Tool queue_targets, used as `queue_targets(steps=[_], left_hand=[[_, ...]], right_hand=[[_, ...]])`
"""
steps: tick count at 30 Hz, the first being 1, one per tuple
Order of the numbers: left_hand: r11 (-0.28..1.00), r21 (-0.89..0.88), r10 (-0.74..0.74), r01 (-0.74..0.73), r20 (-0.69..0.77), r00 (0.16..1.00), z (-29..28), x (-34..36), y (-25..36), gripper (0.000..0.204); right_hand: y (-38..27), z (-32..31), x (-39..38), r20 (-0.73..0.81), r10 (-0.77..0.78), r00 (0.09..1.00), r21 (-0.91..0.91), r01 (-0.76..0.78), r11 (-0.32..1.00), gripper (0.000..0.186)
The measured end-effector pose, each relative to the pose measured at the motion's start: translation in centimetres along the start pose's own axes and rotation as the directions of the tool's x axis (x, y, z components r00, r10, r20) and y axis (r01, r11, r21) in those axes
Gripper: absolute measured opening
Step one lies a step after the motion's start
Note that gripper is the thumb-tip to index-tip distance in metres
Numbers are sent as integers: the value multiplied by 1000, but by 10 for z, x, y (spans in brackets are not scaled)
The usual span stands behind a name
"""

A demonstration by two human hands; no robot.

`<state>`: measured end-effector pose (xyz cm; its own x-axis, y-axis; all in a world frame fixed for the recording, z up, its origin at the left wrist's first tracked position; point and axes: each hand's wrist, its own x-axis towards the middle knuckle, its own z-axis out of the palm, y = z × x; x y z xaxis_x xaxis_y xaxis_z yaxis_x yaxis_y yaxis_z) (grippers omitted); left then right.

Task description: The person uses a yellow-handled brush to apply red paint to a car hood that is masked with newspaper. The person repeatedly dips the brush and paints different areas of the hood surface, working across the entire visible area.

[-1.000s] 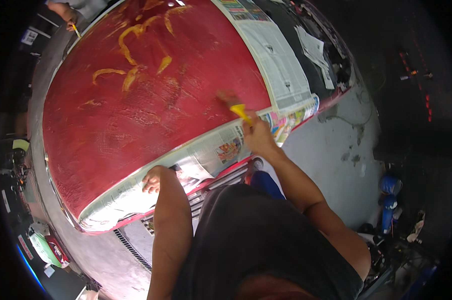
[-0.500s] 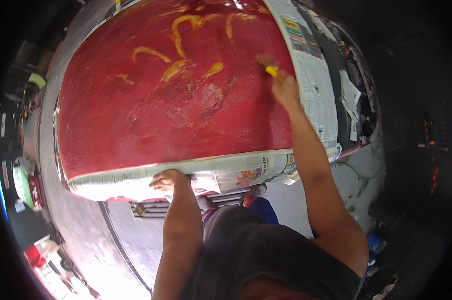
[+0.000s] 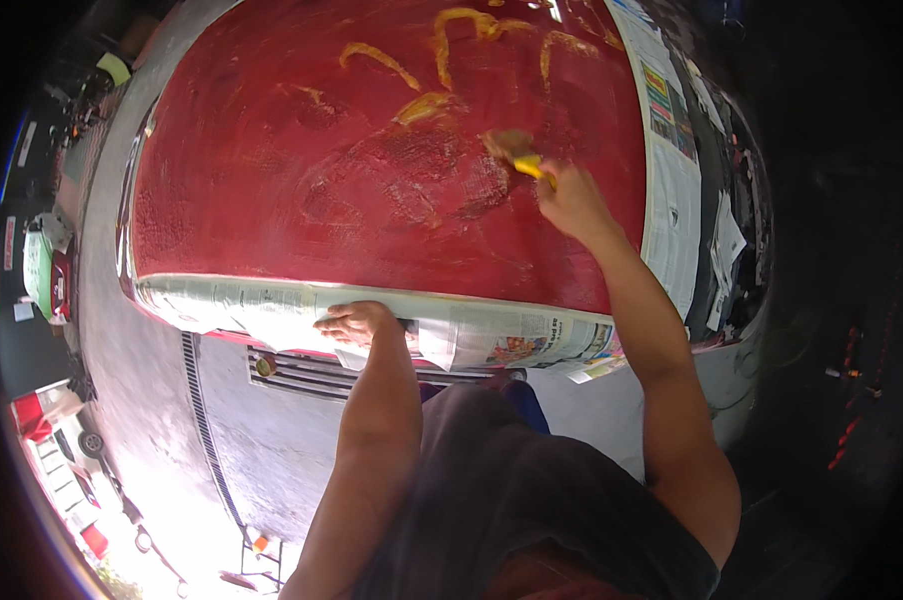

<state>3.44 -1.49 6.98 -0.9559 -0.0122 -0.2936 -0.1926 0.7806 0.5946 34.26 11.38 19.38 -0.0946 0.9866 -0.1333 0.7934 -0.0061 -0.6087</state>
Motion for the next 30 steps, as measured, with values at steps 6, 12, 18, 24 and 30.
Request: queue_targets(steps=[6, 12, 18, 24, 30], left_hand=[[1000, 13, -6, 6, 9, 1000, -9, -8, 12, 69], [999, 36, -15, 14, 18, 1000, -9, -5, 11, 69], [999, 49, -3, 3, 0, 1000, -6, -1, 7, 70], [1000, 8, 10, -10, 20, 1000, -4, 3, 2, 72], [997, -55, 46, -48, -45, 998, 5, 9, -3, 73]], right_hand=[[-16, -5, -51, 42, -31, 999, -117, 36, 993, 28], [-31, 25, 99, -41, 47, 998, -118, -51, 992, 36], [-54, 38, 93, -68, -103, 992, -255, 82, 963, 29], [-74, 11, 26, 141, -184, 973, -11, 187, 982, 25], [-84, 24, 182, -190, -6, 982, -119, -17, 993, 30]])
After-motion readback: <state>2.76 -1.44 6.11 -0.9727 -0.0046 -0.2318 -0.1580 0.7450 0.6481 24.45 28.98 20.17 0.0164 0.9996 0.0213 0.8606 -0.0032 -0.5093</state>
